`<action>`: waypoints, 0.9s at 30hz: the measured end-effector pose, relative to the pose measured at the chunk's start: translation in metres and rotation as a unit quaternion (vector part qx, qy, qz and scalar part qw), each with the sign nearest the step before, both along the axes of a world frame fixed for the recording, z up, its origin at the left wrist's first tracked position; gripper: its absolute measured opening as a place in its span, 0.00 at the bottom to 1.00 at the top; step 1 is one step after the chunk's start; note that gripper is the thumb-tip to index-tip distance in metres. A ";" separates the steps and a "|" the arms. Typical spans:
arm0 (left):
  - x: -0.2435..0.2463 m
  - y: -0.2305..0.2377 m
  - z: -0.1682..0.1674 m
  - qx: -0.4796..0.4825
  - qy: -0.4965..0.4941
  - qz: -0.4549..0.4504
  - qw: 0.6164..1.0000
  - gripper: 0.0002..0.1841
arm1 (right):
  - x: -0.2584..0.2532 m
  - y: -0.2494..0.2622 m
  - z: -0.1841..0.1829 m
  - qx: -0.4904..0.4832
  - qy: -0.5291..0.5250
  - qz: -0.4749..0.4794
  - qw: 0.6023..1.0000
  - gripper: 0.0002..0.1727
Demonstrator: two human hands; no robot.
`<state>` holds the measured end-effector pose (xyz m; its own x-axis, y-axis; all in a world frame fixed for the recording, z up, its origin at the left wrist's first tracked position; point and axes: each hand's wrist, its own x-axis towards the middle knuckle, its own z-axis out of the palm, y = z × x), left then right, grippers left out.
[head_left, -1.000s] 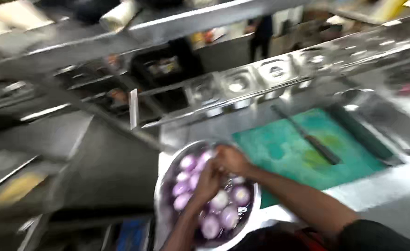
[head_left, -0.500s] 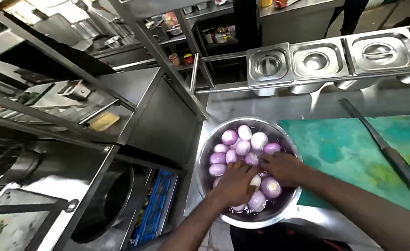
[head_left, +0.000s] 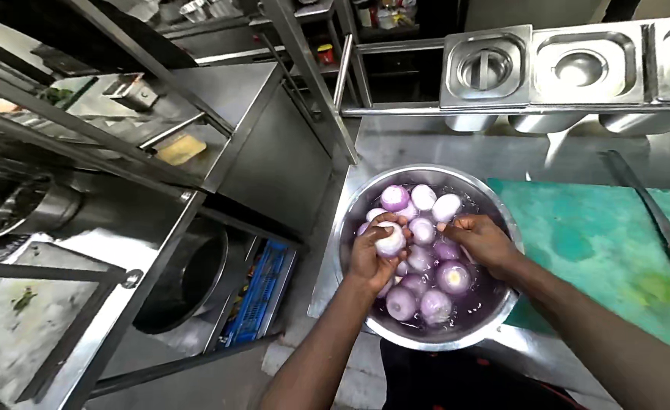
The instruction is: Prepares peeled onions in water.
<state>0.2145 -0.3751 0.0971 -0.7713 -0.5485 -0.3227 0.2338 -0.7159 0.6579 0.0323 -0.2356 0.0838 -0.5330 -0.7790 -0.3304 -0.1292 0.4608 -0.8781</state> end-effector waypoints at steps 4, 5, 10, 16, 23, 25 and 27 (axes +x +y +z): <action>-0.010 -0.003 0.000 -0.083 -0.067 -0.022 0.994 0.18 | 0.008 -0.008 -0.001 0.088 0.294 0.128 0.943 0.27; -0.011 -0.004 -0.001 -0.108 -0.060 -0.028 0.992 0.17 | 0.010 -0.007 -0.004 0.062 0.362 0.150 0.918 0.27; -0.004 -0.010 0.017 -0.366 -0.263 -0.076 0.889 0.24 | 0.026 0.016 0.012 -0.050 0.442 0.290 0.848 0.24; 0.019 -0.018 0.024 -0.663 -0.445 -0.297 0.524 0.22 | 0.025 0.019 0.016 0.186 0.348 0.453 0.799 0.37; 0.018 -0.007 0.027 -0.632 -0.437 -0.450 0.455 0.48 | 0.036 -0.010 0.027 0.272 0.339 0.505 0.746 0.37; 0.016 -0.010 0.015 -0.626 -0.457 -0.439 0.454 0.46 | 0.039 -0.012 0.024 0.266 0.372 0.471 0.754 0.35; 0.011 -0.011 0.006 -0.622 -0.475 -0.426 0.454 0.43 | 0.048 -0.012 0.022 0.276 0.409 0.449 0.745 0.37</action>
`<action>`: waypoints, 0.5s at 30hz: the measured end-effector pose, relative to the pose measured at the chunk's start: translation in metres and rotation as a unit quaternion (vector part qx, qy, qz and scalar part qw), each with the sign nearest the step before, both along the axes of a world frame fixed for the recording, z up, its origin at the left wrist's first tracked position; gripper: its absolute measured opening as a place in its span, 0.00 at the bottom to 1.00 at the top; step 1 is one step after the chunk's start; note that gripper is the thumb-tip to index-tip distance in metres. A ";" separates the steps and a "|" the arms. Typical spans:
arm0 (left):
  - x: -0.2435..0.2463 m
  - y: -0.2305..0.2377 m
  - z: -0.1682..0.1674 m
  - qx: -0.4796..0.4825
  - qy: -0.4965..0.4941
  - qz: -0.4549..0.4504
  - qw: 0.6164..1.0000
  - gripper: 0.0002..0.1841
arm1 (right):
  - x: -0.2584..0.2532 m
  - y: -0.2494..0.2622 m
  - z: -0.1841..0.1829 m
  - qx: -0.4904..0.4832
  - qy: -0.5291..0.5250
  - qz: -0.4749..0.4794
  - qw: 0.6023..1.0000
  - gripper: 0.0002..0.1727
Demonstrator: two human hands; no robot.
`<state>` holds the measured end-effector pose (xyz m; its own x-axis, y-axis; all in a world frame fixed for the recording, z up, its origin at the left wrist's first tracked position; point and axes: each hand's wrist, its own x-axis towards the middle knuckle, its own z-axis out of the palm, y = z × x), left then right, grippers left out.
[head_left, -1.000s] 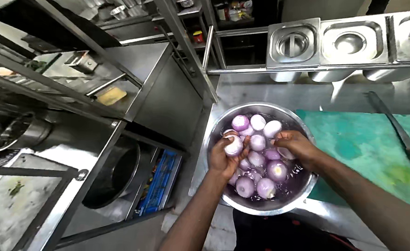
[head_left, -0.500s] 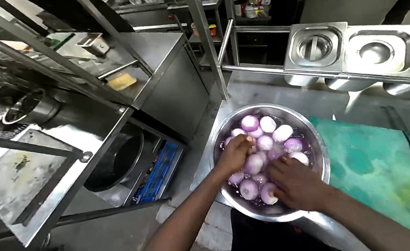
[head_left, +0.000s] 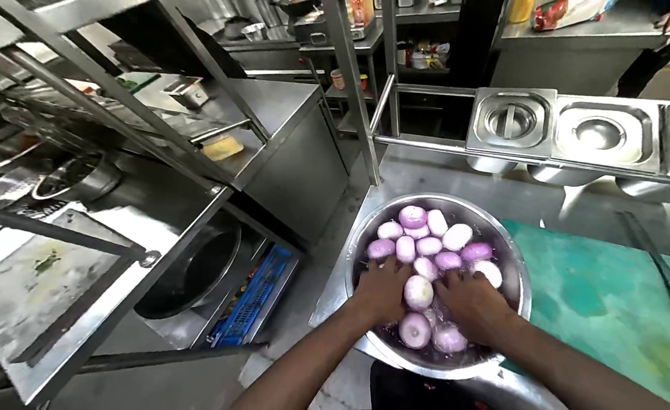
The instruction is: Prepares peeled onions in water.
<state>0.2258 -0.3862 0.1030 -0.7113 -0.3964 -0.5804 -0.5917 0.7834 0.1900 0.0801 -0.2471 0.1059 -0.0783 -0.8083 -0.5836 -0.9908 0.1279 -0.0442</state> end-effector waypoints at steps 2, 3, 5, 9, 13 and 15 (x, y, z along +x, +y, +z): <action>-0.003 -0.007 -0.003 0.000 0.005 0.010 1.000 0.40 | -0.004 0.004 0.000 -0.032 0.019 -0.005 0.999 0.38; -0.004 -0.009 -0.001 -0.002 0.002 0.005 1.000 0.38 | -0.010 0.007 0.000 -0.063 0.006 -0.018 0.998 0.39; -0.004 -0.013 0.013 -0.012 0.019 0.011 1.000 0.32 | -0.029 0.015 0.002 -0.129 -0.088 -0.099 0.983 0.41; 0.008 -0.019 0.038 0.024 0.199 0.095 0.975 0.22 | -0.053 0.027 -0.008 -0.294 -0.532 -0.321 0.727 0.37; 0.007 -0.012 0.020 0.327 0.444 0.279 0.786 0.16 | -0.048 0.019 -0.013 -0.227 -0.805 -0.401 0.374 0.32; 0.002 -0.001 0.016 0.481 0.441 0.343 0.676 0.21 | -0.039 0.012 -0.014 -0.223 -0.826 -0.411 0.315 0.26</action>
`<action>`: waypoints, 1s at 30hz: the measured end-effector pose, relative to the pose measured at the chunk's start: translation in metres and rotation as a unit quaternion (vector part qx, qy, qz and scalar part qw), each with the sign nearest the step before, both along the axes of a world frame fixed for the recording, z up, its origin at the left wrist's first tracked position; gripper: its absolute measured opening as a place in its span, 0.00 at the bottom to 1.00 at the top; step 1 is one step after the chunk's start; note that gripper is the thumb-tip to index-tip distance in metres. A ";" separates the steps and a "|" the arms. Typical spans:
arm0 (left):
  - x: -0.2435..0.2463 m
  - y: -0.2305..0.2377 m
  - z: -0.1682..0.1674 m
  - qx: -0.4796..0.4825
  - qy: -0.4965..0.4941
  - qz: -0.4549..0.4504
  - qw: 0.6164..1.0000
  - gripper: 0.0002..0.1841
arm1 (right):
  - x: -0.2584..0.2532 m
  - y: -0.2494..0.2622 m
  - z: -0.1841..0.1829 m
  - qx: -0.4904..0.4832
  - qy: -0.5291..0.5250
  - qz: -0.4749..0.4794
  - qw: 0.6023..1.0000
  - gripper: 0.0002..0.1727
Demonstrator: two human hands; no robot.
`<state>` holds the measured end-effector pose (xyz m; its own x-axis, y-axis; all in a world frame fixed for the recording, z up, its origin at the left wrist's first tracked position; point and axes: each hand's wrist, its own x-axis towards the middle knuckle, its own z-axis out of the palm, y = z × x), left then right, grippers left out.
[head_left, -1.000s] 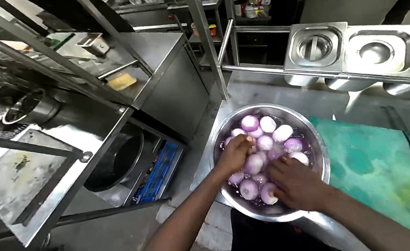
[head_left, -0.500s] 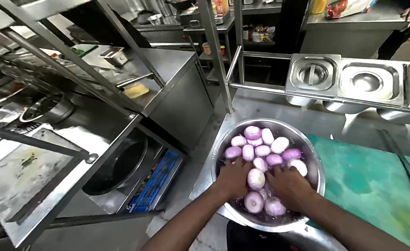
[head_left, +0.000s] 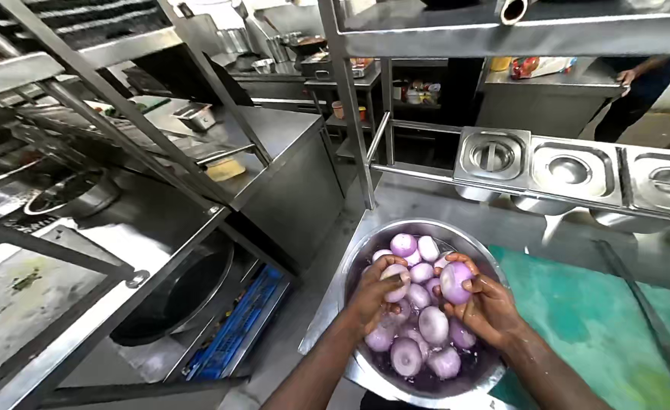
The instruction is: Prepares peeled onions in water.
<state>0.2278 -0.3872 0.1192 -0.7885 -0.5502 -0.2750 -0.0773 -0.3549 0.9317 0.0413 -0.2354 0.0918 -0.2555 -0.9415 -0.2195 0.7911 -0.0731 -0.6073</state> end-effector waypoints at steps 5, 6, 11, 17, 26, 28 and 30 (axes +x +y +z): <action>-0.012 0.017 -0.006 0.122 -0.008 0.022 0.992 0.17 | 0.014 -0.015 0.014 0.098 0.102 -0.049 0.989 0.21; -0.012 0.017 -0.007 0.140 0.000 0.025 0.990 0.18 | 0.016 -0.017 0.016 0.116 0.144 -0.053 0.981 0.20; -0.010 0.009 -0.016 0.201 0.041 0.016 0.979 0.26 | 0.016 -0.027 0.013 0.172 0.290 -0.079 0.938 0.10; -0.008 0.010 -0.018 0.023 -0.041 0.020 0.999 0.19 | -0.008 -0.027 0.002 0.270 0.662 0.061 0.697 0.32; -0.010 -0.019 -0.010 -0.429 -0.280 -0.062 0.856 0.20 | 0.019 -0.064 0.021 0.232 0.803 0.287 0.467 0.38; -0.022 -0.030 -0.004 -0.477 -0.337 -0.126 0.802 0.19 | 0.022 -0.065 0.022 0.227 0.802 0.325 0.446 0.44; -0.028 -0.042 0.001 -0.483 -0.367 -0.199 0.769 0.23 | 0.017 -0.064 0.018 0.210 0.804 0.334 0.445 0.42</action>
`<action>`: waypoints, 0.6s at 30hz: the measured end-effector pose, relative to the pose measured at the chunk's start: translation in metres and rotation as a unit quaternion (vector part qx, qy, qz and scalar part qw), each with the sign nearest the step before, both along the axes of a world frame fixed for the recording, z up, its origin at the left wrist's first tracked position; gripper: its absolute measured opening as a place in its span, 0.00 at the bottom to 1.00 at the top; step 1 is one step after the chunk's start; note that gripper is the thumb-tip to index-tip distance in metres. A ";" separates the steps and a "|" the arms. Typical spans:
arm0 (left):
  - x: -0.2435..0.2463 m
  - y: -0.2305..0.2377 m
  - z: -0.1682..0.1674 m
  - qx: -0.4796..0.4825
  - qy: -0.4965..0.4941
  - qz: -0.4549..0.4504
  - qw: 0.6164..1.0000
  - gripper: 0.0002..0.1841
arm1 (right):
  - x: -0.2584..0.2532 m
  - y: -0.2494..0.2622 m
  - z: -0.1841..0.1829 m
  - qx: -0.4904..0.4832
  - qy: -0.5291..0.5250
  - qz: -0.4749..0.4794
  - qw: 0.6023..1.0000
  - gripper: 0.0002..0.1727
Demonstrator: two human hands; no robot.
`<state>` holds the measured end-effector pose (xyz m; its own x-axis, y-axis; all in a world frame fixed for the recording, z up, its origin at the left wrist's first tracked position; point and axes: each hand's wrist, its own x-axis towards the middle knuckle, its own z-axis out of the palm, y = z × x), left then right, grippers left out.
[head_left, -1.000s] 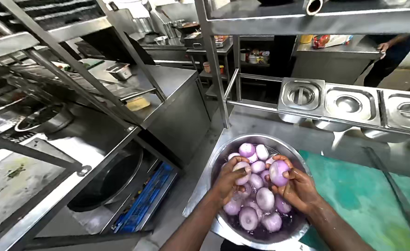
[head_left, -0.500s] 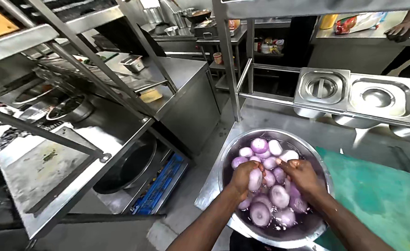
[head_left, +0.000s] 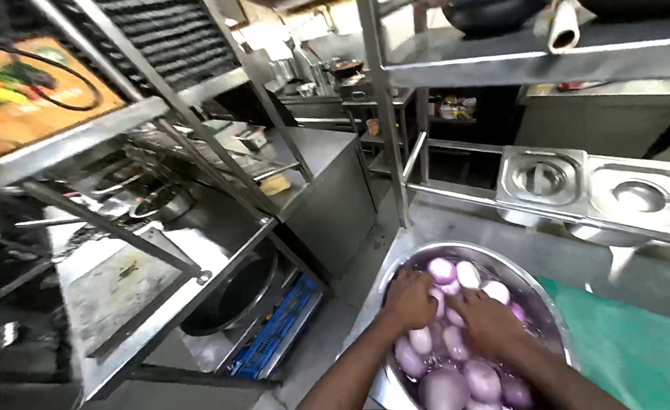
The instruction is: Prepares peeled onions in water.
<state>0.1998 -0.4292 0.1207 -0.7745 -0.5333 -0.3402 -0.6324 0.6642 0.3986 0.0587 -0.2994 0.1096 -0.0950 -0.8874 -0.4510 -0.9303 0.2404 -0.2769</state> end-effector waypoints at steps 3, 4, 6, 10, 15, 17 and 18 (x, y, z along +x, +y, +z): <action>-0.002 -0.018 -0.005 0.014 -0.011 -0.106 0.994 0.27 | -0.003 0.000 -0.009 0.031 -0.035 0.023 0.999 0.47; -0.002 -0.019 -0.005 0.008 -0.026 -0.124 0.992 0.30 | -0.004 0.000 -0.011 0.036 -0.044 0.026 0.998 0.47; -0.003 -0.011 -0.003 -0.023 -0.077 -0.124 0.989 0.38 | -0.015 0.001 -0.021 -0.010 -0.100 0.007 0.995 0.39; -0.012 0.011 -0.003 -0.028 -0.102 -0.098 0.990 0.47 | -0.043 0.008 -0.028 -0.224 -0.358 -0.129 0.897 0.21; -0.027 0.023 -0.015 0.040 -0.089 -0.086 0.991 0.48 | -0.040 0.027 0.000 -0.193 -0.690 -0.278 0.639 0.23; -0.027 0.023 -0.020 0.073 -0.080 -0.095 0.990 0.46 | -0.043 0.041 -0.006 -0.209 -0.744 -0.237 0.589 0.27; -0.025 0.021 -0.021 0.094 -0.062 -0.091 0.990 0.43 | -0.044 0.046 -0.008 -0.214 -0.767 -0.215 0.565 0.28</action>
